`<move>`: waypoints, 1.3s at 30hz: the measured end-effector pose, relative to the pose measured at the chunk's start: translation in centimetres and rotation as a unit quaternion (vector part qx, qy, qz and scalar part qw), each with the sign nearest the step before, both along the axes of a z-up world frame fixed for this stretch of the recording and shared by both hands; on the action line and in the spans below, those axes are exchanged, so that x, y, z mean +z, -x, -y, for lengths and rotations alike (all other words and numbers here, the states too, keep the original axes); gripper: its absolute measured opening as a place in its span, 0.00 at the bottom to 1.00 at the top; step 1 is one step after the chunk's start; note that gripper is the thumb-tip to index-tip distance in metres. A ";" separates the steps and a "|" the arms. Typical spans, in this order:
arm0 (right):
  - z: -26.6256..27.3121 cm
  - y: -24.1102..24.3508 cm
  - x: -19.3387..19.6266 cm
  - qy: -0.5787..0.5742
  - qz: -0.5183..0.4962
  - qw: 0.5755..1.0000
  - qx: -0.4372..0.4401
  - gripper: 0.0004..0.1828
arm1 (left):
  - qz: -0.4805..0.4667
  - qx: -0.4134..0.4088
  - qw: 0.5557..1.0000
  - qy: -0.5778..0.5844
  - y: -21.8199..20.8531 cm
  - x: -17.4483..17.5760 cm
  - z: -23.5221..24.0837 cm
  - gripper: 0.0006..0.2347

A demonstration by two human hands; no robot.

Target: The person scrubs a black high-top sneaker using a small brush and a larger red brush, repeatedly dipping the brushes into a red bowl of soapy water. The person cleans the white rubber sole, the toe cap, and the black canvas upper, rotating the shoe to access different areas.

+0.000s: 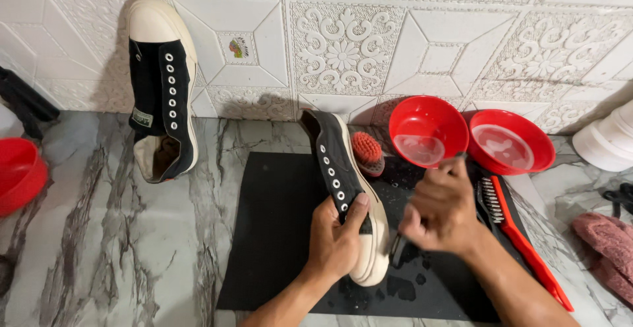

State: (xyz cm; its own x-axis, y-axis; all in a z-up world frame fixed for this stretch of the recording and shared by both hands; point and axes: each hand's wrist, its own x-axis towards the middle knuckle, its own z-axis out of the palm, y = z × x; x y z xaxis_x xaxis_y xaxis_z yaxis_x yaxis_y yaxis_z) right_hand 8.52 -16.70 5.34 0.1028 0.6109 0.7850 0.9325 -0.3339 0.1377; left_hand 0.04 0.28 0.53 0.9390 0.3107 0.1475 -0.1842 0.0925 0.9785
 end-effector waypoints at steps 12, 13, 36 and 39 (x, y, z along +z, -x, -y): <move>-1.9 3.5 1.3 -0.034 0.027 0.997 0.063 0.20 | -0.003 0.002 1.000 0.003 0.4 0.0 -0.3 0.13; -1.5 2.1 0.8 -0.034 0.025 0.997 0.065 0.20 | -0.005 0.004 1.000 0.003 0.5 -0.1 -0.4 0.13; -1.3 1.5 -0.3 -0.037 -0.048 0.996 0.060 0.18 | -0.004 -0.012 0.999 0.038 0.2 -1.4 -0.4 0.14; -1.2 -0.1 -0.8 -0.037 -0.057 0.995 0.067 0.22 | -0.012 -0.043 0.998 0.045 0.9 -0.1 -0.3 0.13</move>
